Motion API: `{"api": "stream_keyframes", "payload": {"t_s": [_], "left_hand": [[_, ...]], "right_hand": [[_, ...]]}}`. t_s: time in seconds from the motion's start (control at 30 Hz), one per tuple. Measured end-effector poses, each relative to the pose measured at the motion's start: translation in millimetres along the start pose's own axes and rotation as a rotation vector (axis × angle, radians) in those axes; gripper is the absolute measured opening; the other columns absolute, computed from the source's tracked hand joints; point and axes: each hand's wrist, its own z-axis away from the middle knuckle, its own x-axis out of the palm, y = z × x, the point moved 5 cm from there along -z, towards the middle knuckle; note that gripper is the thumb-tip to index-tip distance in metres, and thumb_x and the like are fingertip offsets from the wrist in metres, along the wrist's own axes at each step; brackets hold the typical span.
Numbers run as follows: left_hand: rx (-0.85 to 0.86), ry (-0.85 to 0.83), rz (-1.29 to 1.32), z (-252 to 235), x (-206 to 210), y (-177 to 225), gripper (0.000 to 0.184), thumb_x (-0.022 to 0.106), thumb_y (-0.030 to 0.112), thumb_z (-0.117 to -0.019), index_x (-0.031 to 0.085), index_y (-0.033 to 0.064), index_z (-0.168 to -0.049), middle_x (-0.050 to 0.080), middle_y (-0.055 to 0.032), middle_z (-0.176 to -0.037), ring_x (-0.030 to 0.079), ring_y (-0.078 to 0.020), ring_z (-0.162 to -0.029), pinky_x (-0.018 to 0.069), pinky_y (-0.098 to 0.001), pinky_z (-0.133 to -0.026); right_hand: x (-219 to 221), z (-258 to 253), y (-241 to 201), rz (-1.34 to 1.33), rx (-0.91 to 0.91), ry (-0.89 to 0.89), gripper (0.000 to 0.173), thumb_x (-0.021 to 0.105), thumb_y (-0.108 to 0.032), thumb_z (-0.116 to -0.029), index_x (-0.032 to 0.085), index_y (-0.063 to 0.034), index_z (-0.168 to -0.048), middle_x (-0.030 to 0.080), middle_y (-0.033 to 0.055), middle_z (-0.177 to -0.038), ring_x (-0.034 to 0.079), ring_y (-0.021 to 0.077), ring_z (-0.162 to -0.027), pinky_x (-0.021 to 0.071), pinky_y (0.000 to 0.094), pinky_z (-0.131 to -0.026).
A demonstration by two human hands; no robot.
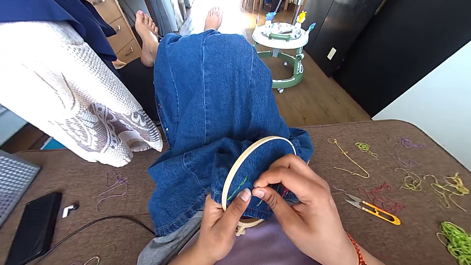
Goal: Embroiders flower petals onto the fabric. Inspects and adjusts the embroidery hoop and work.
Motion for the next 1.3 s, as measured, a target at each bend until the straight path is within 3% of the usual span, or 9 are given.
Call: {"api": "stream_keyframes", "payload": {"t_s": [0.13,0.23,0.4,0.6,0.73,0.93,1.07,1.3], "left_hand": [[-0.032,-0.006,0.046,-0.7,-0.3,-0.3,0.020,0.060,0.016,-0.1027,0.070,0.0162,-0.119,0.075,0.0029,-0.110,0.071,-0.0049,-0.102,0.0579,-0.0258,-0.094],[-0.068,0.011,0.083,0.0,-2.2,-1.6,0.020,0.061,0.016,-0.1023,0.070,0.0162,-0.120,0.075,0.0010,-0.111,0.071,-0.0072,-0.103,0.0584,-0.0284,-0.095],[-0.119,0.048,0.116,-0.4,-5.6,-4.1,0.018,0.062,0.017,-0.1018,0.071,0.0148,-0.117,0.076,-0.0009,-0.107,0.073,-0.0085,-0.098,0.0600,-0.0296,-0.091],[-0.131,0.056,0.147,-0.7,-4.8,-4.7,0.018,0.062,0.016,-0.1015,0.071,0.0133,-0.117,0.076,-0.0027,-0.107,0.073,-0.0099,-0.099,0.0597,-0.0308,-0.092],[-0.193,0.125,0.205,0.2,-5.5,-5.5,0.017,0.064,0.015,-0.0996,0.069,0.0096,-0.115,0.077,-0.0062,-0.104,0.074,-0.0128,-0.095,0.0616,-0.0330,-0.088],[-0.238,0.163,0.245,0.0,-5.6,-5.9,0.016,0.065,0.014,-0.0986,0.070,0.0066,-0.111,0.077,-0.0090,-0.101,0.075,-0.0147,-0.091,0.0623,-0.0341,-0.085],[-0.238,0.176,0.259,-0.3,-6.3,-6.6,0.015,0.066,0.013,-0.0975,0.071,0.0052,-0.109,0.077,-0.0104,-0.099,0.075,-0.0152,-0.092,0.0620,-0.0348,-0.087],[-0.245,0.186,0.260,-0.2,-7.3,-7.0,0.015,0.066,0.014,-0.0976,0.070,0.0044,-0.108,0.076,-0.0108,-0.099,0.075,-0.0154,-0.090,0.0622,-0.0346,-0.086]], "right_hand": [[-12.3,-12.6,-10.8,-0.459,0.019,-0.013,0.015,0.061,-0.026,-0.1037,0.063,-0.0126,-0.098,0.067,-0.0023,-0.087,0.069,0.0077,-0.084,0.0607,0.0243,-0.077],[-27.5,-19.4,-9.6,-0.569,0.081,-0.011,0.015,0.058,-0.029,-0.1053,0.060,-0.0148,-0.102,0.064,-0.0024,-0.079,0.064,0.0055,-0.068,0.0575,0.0200,-0.064],[-59.4,-23.2,-11.5,-0.535,0.105,0.075,0.012,0.063,-0.032,-0.1018,0.062,-0.0197,-0.100,0.059,-0.0074,-0.078,0.057,0.0008,-0.060,0.0526,0.0150,-0.054],[-69.8,-16.4,-15.0,-0.539,0.053,0.143,0.009,0.066,-0.028,-0.1004,0.063,-0.0195,-0.102,0.061,-0.0069,-0.082,0.060,0.0015,-0.063,0.0549,0.0154,-0.056],[-55.7,-5.3,-11.6,-0.432,0.060,0.076,0.008,0.067,-0.027,-0.1001,0.065,-0.0204,-0.105,0.065,-0.0080,-0.089,0.065,0.0014,-0.070,0.0588,0.0170,-0.062],[-14.4,23.8,6.0,-0.319,0.063,-0.016,0.011,0.066,-0.019,-0.1005,0.072,-0.0106,-0.104,0.067,-0.0017,-0.095,0.065,0.0013,-0.082,0.0581,0.0159,-0.070],[1.5,32.8,16.6,-0.190,0.088,0.019,0.013,0.066,-0.020,-0.0986,0.072,-0.0088,-0.101,0.063,-0.0029,-0.085,0.058,-0.0027,-0.072,0.0495,0.0108,-0.061],[10.4,33.7,22.9,-0.192,0.145,-0.006,0.011,0.065,-0.015,-0.0949,0.071,-0.0061,-0.098,0.061,-0.0040,-0.080,0.055,-0.0034,-0.068,0.0470,0.0105,-0.058]]}}
